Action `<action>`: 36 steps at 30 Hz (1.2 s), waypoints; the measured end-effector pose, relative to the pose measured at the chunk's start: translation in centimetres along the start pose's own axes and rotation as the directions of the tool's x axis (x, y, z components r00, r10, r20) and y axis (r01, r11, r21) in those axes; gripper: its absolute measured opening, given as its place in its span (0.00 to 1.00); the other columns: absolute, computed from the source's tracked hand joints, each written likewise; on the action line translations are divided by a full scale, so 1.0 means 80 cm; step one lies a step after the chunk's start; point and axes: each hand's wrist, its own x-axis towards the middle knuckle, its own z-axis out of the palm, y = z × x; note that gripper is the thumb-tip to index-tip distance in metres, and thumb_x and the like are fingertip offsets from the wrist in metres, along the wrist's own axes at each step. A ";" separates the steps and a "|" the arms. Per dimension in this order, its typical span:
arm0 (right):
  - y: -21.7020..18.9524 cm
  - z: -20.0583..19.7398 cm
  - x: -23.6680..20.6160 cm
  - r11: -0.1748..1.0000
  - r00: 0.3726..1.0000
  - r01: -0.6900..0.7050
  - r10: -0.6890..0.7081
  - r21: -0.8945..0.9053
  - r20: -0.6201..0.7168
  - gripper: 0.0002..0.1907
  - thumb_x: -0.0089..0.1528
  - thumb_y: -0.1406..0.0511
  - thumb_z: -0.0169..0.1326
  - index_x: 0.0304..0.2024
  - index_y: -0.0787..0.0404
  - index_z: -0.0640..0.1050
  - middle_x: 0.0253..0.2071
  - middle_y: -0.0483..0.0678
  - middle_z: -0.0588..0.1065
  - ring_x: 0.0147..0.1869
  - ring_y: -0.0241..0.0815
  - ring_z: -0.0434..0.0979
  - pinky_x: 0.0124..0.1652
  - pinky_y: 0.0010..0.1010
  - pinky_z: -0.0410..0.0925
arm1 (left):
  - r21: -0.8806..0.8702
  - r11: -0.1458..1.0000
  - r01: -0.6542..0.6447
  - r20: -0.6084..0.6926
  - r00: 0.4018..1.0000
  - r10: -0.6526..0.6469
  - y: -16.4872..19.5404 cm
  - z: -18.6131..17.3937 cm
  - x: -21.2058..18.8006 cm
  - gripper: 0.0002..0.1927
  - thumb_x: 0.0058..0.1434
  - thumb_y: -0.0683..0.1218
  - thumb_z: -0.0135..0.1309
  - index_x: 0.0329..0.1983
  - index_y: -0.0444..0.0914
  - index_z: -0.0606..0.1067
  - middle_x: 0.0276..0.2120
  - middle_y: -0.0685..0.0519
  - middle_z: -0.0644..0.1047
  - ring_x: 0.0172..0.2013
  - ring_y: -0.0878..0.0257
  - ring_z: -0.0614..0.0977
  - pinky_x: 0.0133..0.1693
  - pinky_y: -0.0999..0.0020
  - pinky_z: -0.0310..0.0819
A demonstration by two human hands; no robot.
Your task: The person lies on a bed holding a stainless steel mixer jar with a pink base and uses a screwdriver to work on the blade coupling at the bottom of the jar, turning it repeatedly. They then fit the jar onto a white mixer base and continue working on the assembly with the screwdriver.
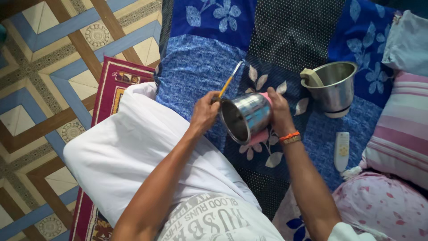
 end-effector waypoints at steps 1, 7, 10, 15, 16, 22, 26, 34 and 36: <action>-0.001 -0.007 -0.003 0.991 0.998 -0.065 0.063 0.121 0.016 0.21 0.69 0.51 0.47 0.41 0.61 0.79 0.36 0.44 0.79 0.36 0.34 0.78 0.37 0.27 0.72 | 0.004 0.998 0.058 0.082 0.995 -0.058 0.004 0.002 0.004 0.18 0.62 0.44 0.50 0.55 0.38 0.77 0.34 0.46 0.82 0.34 0.55 0.84 0.39 0.61 0.78; -0.014 -0.065 -0.033 0.737 0.989 -0.133 0.052 0.663 0.140 0.21 0.70 0.51 0.47 0.43 0.61 0.78 0.37 0.45 0.79 0.38 0.36 0.79 0.39 0.28 0.72 | -0.298 0.947 0.118 0.332 0.943 -0.013 0.027 0.049 0.042 0.21 0.62 0.44 0.52 0.58 0.35 0.77 0.28 0.45 0.79 0.30 0.56 0.78 0.35 0.59 0.72; -0.013 -0.080 -0.053 0.676 0.987 -0.116 -0.005 0.728 0.161 0.21 0.70 0.52 0.47 0.43 0.61 0.78 0.38 0.46 0.79 0.38 0.37 0.79 0.40 0.29 0.73 | 0.078 0.984 -0.163 0.170 0.974 0.148 0.043 0.068 0.045 0.22 0.59 0.43 0.54 0.58 0.34 0.76 0.34 0.44 0.81 0.36 0.51 0.83 0.40 0.57 0.76; -0.010 -0.057 -0.070 0.641 0.983 -0.115 -0.036 0.759 0.179 0.21 0.70 0.52 0.46 0.45 0.62 0.78 0.39 0.47 0.80 0.40 0.38 0.80 0.41 0.30 0.73 | 0.408 0.777 -0.480 -0.130 0.811 0.570 0.094 0.043 -0.012 0.25 0.54 0.42 0.57 0.56 0.30 0.74 0.48 0.35 0.76 0.47 0.41 0.78 0.46 0.52 0.72; -0.008 -0.046 -0.071 0.643 0.981 -0.134 -0.022 0.754 0.193 0.21 0.70 0.52 0.46 0.45 0.62 0.78 0.39 0.47 0.80 0.40 0.38 0.80 0.41 0.30 0.73 | 0.273 0.835 -0.477 -0.157 0.834 0.528 0.107 0.028 -0.025 0.21 0.58 0.40 0.56 0.56 0.31 0.74 0.48 0.37 0.76 0.47 0.43 0.79 0.47 0.54 0.74; 0.017 0.019 -0.074 0.647 0.957 -0.264 0.083 0.716 0.278 0.21 0.71 0.52 0.46 0.47 0.62 0.78 0.41 0.48 0.80 0.41 0.39 0.81 0.42 0.32 0.74 | 0.020 0.883 -0.469 -0.187 0.866 0.464 0.169 -0.048 -0.082 0.09 0.64 0.36 0.56 0.48 0.33 0.77 0.45 0.44 0.79 0.47 0.49 0.82 0.50 0.59 0.77; 0.036 0.037 -0.064 0.641 0.946 -0.315 0.156 0.700 0.283 0.21 0.71 0.52 0.45 0.48 0.62 0.78 0.42 0.49 0.80 0.42 0.40 0.81 0.43 0.32 0.74 | 0.069 0.899 -0.432 -0.134 0.889 0.437 0.172 -0.075 -0.094 0.10 0.63 0.37 0.58 0.47 0.33 0.77 0.43 0.44 0.78 0.45 0.49 0.82 0.49 0.59 0.77; 0.055 0.046 -0.052 0.664 0.931 -0.365 0.266 0.653 0.250 0.21 0.71 0.53 0.45 0.50 0.63 0.77 0.43 0.50 0.81 0.44 0.42 0.82 0.45 0.34 0.75 | 0.228 0.903 -0.364 0.265 0.916 0.302 0.151 -0.092 -0.092 0.05 0.64 0.42 0.58 0.39 0.34 0.77 0.37 0.45 0.77 0.39 0.50 0.81 0.42 0.58 0.77; 0.052 0.050 -0.055 0.683 0.927 -0.375 0.296 0.627 0.232 0.21 0.72 0.53 0.45 0.50 0.63 0.77 0.44 0.51 0.81 0.45 0.43 0.82 0.46 0.35 0.75 | 0.329 0.890 -0.315 0.394 0.903 0.174 0.135 -0.079 -0.082 0.08 0.65 0.45 0.58 0.36 0.34 0.76 0.37 0.44 0.76 0.37 0.48 0.81 0.39 0.56 0.77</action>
